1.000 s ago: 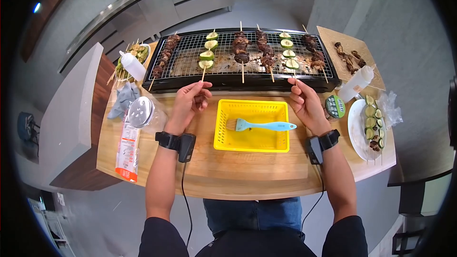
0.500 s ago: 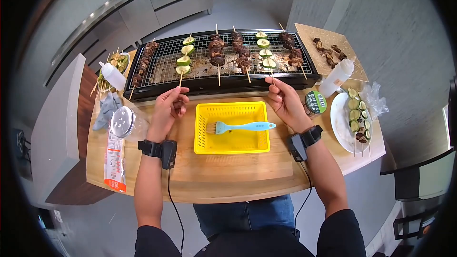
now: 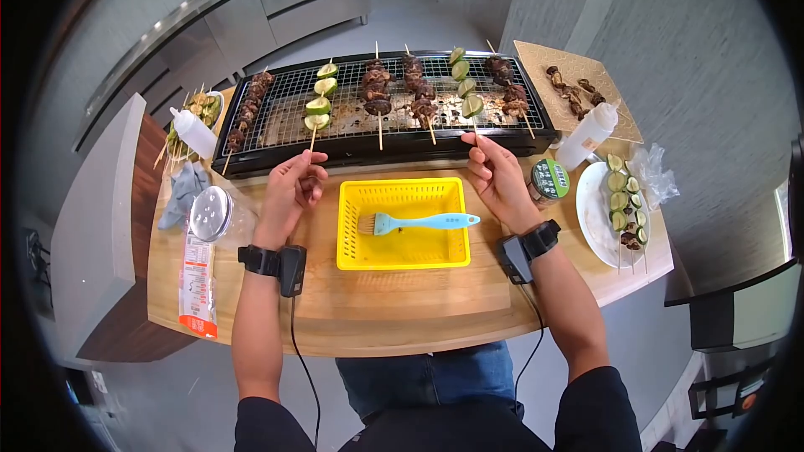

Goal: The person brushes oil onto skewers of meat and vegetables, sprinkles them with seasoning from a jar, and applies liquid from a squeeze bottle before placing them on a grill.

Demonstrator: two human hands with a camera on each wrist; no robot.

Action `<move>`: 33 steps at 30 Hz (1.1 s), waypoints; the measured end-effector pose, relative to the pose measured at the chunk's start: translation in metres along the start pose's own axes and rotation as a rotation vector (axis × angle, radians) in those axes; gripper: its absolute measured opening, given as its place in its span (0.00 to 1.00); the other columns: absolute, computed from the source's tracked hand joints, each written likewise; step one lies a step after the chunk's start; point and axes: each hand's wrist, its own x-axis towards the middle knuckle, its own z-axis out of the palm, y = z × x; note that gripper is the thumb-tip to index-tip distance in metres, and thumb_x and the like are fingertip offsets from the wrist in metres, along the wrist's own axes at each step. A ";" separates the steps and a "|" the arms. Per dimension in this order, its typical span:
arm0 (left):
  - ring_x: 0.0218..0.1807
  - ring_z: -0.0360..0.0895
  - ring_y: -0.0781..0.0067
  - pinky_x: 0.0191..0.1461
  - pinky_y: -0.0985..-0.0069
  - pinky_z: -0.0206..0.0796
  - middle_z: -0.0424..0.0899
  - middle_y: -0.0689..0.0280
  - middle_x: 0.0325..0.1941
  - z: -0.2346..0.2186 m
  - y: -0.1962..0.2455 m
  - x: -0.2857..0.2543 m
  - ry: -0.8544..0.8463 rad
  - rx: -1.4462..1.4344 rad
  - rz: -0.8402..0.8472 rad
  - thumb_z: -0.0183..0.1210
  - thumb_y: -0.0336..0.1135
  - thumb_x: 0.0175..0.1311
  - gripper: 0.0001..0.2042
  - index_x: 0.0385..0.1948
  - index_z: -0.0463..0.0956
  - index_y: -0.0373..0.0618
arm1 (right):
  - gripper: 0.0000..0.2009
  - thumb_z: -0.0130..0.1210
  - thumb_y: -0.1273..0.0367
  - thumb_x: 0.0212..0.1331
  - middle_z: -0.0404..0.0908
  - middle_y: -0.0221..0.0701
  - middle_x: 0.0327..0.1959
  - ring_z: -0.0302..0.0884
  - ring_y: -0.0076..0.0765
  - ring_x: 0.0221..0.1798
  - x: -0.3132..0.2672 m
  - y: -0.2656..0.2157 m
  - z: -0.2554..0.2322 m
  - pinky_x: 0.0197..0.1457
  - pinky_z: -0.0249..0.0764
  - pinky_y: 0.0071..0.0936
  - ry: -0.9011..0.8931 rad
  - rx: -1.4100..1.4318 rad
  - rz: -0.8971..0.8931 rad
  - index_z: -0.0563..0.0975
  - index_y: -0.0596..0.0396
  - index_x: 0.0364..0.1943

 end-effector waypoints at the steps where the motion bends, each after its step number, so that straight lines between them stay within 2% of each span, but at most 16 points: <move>1: 0.19 0.70 0.85 0.20 0.89 0.59 0.79 0.70 0.26 0.000 0.000 0.000 -0.003 0.000 -0.004 0.51 0.44 0.70 0.15 0.42 0.76 0.40 | 0.14 0.47 0.65 0.70 0.68 0.19 0.26 0.58 0.12 0.23 0.000 0.000 0.000 0.24 0.58 0.11 0.001 -0.002 0.000 0.74 0.61 0.50; 12: 0.19 0.70 0.85 0.20 0.89 0.60 0.79 0.70 0.26 -0.001 -0.001 0.001 -0.011 -0.001 -0.003 0.51 0.43 0.70 0.15 0.42 0.76 0.39 | 0.12 0.52 0.67 0.67 0.74 0.20 0.25 0.60 0.10 0.21 0.002 0.002 0.003 0.21 0.59 0.10 0.110 -0.037 0.004 0.76 0.61 0.47; 19: 0.20 0.70 0.85 0.20 0.89 0.60 0.80 0.70 0.27 -0.001 0.000 0.001 -0.002 0.009 -0.007 0.52 0.43 0.70 0.15 0.42 0.76 0.39 | 0.12 0.53 0.68 0.66 0.75 0.20 0.25 0.60 0.10 0.21 -0.001 0.001 0.007 0.21 0.58 0.10 0.110 -0.039 -0.014 0.76 0.61 0.47; 21: 0.20 0.70 0.85 0.20 0.89 0.60 0.80 0.70 0.27 0.000 0.000 0.000 -0.004 0.006 -0.005 0.52 0.43 0.70 0.15 0.42 0.77 0.39 | 0.11 0.53 0.68 0.66 0.74 0.20 0.25 0.60 0.10 0.21 -0.002 0.002 0.008 0.21 0.58 0.10 0.132 -0.100 -0.076 0.77 0.61 0.46; 28: 0.22 0.72 0.84 0.25 0.88 0.63 0.80 0.69 0.28 -0.004 -0.001 0.001 -0.040 -0.007 0.000 0.52 0.42 0.70 0.15 0.43 0.77 0.39 | 0.11 0.51 0.67 0.67 0.73 0.20 0.25 0.61 0.11 0.21 0.001 0.001 0.002 0.22 0.60 0.11 0.127 -0.083 -0.018 0.76 0.61 0.46; 33: 0.20 0.70 0.86 0.21 0.90 0.59 0.79 0.71 0.27 0.001 0.000 0.000 0.002 -0.006 -0.003 0.53 0.42 0.70 0.14 0.43 0.77 0.39 | 0.12 0.49 0.66 0.69 0.71 0.20 0.25 0.60 0.12 0.22 -0.001 -0.001 0.001 0.23 0.61 0.11 0.111 -0.041 -0.007 0.75 0.61 0.47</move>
